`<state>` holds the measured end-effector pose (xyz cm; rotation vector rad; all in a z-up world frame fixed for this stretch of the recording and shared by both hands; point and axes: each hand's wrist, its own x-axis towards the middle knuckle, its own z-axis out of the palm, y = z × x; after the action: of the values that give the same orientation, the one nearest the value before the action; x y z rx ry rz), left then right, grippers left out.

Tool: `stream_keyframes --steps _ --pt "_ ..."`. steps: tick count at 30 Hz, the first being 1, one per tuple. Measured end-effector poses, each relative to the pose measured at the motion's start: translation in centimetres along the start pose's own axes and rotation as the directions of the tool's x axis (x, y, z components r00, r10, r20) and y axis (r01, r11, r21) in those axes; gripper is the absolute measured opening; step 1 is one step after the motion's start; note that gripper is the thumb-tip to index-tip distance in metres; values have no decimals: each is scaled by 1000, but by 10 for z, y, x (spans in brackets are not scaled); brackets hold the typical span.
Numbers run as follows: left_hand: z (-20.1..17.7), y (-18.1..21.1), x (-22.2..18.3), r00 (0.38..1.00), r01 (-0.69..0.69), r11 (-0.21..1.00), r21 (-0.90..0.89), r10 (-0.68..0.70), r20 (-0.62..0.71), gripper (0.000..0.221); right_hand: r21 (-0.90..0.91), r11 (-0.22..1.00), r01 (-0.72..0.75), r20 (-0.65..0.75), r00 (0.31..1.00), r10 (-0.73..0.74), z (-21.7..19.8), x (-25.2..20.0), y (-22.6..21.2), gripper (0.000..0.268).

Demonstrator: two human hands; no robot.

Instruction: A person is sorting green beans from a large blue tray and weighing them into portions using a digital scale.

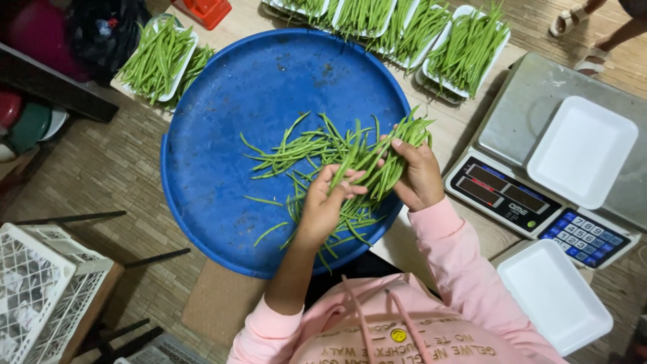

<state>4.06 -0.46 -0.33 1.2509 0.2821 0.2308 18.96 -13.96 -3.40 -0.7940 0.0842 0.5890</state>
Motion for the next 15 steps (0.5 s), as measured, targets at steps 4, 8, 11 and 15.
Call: stream_keyframes --steps 4,8,11,15 --pt "-2 -1 2 998 8 999 37 -6 -57 24 14 1000 -1 -10 1000 1 -9 8 -9 29" --pt "-6 -6 4 992 49 998 44 -44 -118 33 47 999 -21 -60 998 24 -19 21 -26 21" --pt "-4 -10 11 978 98 995 -37 -103 -182 37 54 998 29 -74 997 -25 -22 36 -46 15" --pt "6 10 12 962 118 973 -197 -161 -220 37 73 993 92 -74 994 -86 -3 29 -76 16"
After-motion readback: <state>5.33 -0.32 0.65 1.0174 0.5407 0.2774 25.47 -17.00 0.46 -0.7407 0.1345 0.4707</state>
